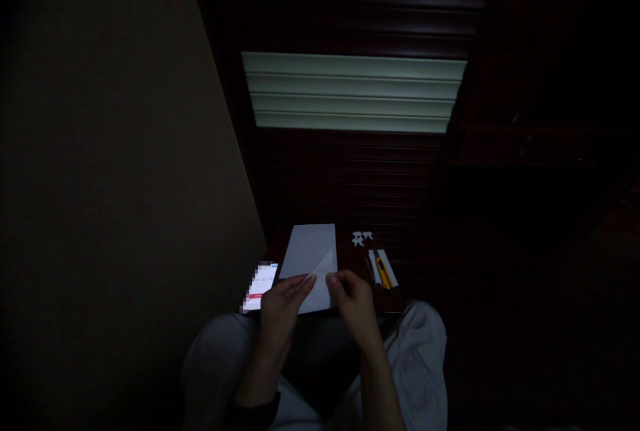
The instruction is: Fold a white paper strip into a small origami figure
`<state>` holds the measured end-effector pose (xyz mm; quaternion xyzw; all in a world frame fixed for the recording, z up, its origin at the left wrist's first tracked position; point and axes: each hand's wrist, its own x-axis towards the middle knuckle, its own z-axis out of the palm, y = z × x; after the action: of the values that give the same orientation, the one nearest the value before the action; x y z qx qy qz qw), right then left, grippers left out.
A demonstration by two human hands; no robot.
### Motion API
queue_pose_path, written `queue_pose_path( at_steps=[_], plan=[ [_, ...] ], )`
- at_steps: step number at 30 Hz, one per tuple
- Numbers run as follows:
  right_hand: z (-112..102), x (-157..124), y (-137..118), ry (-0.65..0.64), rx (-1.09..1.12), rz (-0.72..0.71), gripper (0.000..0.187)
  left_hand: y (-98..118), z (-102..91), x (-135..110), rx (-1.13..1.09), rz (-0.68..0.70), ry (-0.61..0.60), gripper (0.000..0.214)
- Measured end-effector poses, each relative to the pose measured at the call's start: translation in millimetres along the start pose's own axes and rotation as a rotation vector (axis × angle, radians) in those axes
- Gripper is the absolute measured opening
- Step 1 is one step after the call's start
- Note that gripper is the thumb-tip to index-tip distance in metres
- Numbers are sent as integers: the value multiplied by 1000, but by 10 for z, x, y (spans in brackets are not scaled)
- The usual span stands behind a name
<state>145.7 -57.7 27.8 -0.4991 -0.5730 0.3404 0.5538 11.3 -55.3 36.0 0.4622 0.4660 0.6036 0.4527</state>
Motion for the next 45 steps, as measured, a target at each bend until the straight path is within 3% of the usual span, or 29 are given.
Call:
queue_pose_path(
  at_steps=[8, 15, 18, 21, 24, 27, 29, 31, 34, 35, 37, 40, 45],
  plan=[
    [11, 4, -18, 84, 23, 7, 33, 40, -14, 7, 18, 20, -68, 25],
    [22, -12, -97, 133, 1, -4, 33, 31, 14, 5, 49, 54, -18, 26],
    [55, -27, -118, 196, -38, -1, 33, 49, 33, -29, 123, 180, 50, 27],
    [109, -48, -142, 280, -76, 19, 34, 95, 60, -106, 312, 431, 103, 24],
    [174, -75, -189, 345, -78, 20, 34, 140, 117, -193, 431, 589, -9, 31],
    [220, -94, -232, 370, -38, -11, 33, 159, 191, -249, 435, 608, -106, 40],
    [230, -90, -225, 382, -6, -16, 33, 140, 222, -257, 391, 580, -88, 40],
    [227, -71, -182, 422, 28, 13, 33, 91, 229, -240, 336, 509, 17, 34],
    [230, -32, -97, 504, 140, 83, 35, -7, 226, -181, 196, 267, 229, 25],
    [240, -22, -79, 521, 198, 100, 37, -33, 232, -160, 108, 156, 241, 26],
    [275, -13, -73, 510, 315, 113, 40, -61, 258, -132, -98, -37, 80, 28],
    [351, -20, -118, 412, 423, 94, 38, -56, 312, -127, -365, -116, -65, 33],
    [399, -14, -115, 302, 428, 95, 30, -48, 305, -102, -479, -92, 67, 35]
  ],
)
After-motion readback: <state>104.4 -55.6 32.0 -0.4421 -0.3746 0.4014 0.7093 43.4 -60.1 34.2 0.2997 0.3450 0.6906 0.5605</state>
